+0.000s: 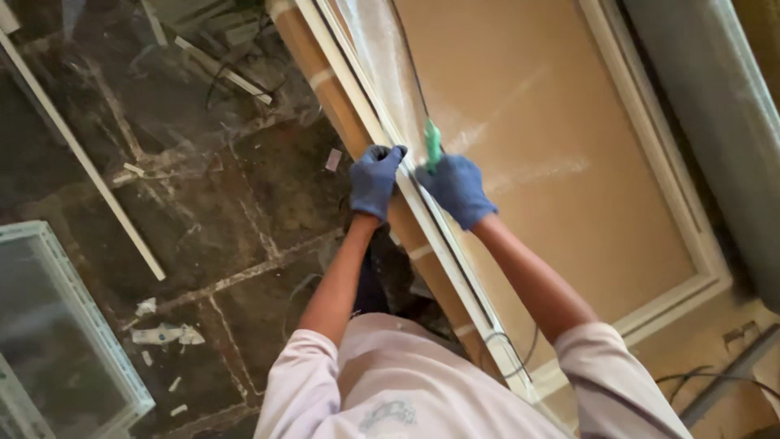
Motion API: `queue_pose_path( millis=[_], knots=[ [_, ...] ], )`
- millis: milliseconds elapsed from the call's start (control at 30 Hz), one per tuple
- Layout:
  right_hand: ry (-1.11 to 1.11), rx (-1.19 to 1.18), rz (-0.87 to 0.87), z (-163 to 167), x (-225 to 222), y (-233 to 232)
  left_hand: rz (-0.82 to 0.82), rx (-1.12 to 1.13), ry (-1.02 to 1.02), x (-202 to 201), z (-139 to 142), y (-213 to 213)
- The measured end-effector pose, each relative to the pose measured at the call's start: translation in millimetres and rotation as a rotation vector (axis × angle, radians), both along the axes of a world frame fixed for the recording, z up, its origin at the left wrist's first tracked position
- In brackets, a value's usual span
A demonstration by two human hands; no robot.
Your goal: The person presses a black rubber gasket cord into the groove around a window screen frame using a small green roller tool, working along each side of the frame. They guide the cord with one hand while rolling it seated into the channel, moving around the frame to cover all edges.
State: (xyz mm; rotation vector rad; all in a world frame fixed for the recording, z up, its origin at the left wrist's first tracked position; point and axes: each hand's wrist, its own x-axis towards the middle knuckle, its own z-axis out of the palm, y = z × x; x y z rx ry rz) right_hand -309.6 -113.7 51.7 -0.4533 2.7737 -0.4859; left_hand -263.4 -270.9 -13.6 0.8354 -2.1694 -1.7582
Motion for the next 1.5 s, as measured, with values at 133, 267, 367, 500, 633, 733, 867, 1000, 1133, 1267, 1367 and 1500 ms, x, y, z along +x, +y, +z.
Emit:
queue_pose_path(
  millis=[133, 267, 367, 500, 633, 733, 867, 1000, 1133, 1267, 1367, 1500],
  knots=[
    [-0.001, -0.043, -0.051, 12.4, -18.6, -14.9, -0.038, 0.113, -0.002, -80.6, -0.1, -60.8],
    [-0.027, -0.108, -0.059, 20.6, -39.6, -51.3, -0.106, 0.207, 0.003, -109.0, -12.2, -103.1],
    [-0.091, -0.127, -0.127, 10.5, -59.5, -80.7, -0.078, 0.206, -0.001, -110.1, -21.6, -115.7],
    [-0.016, -0.111, -0.100, -20.5, -85.7, -112.8, -0.090, 0.124, 0.012, -101.8, -20.6, -118.2],
    [-0.040, -0.167, -0.117, -18.9, -80.6, -117.3, -0.051, 0.333, -0.113, -99.8, -1.2, -132.4],
    [-0.030, -0.143, -0.133, -9.8, -76.5, -119.6, -0.041, 0.237, 0.017, -132.0, 2.2, -158.6],
    [-0.001, -0.149, -0.124, -6.9, -73.3, -118.7, -0.005, 0.483, -0.035, -150.4, -7.9, -173.2],
    [0.007, -0.161, -0.086, -14.8, -114.1, -140.8, 0.012, -0.006, 0.073, -155.2, -15.2, -167.4],
    [0.011, -0.127, -0.061, -12.5, -166.7, -185.7, -0.049, 0.054, -0.058, -171.8, -11.7, -176.0],
    [-0.025, -0.138, -0.079, 3.7, -207.8, -214.7, -0.040, 0.049, 0.018, -230.2, -16.2, -223.1],
    [-0.090, -0.175, -0.150, 9.5, -213.4, -227.1, -0.008, 0.407, -0.136, -267.1, -21.4, -255.2],
    [-0.060, -0.212, -0.150, 2.6, -234.8, -251.4, -0.037, 0.285, -0.085, -289.4, -29.1, -278.8]
  ],
)
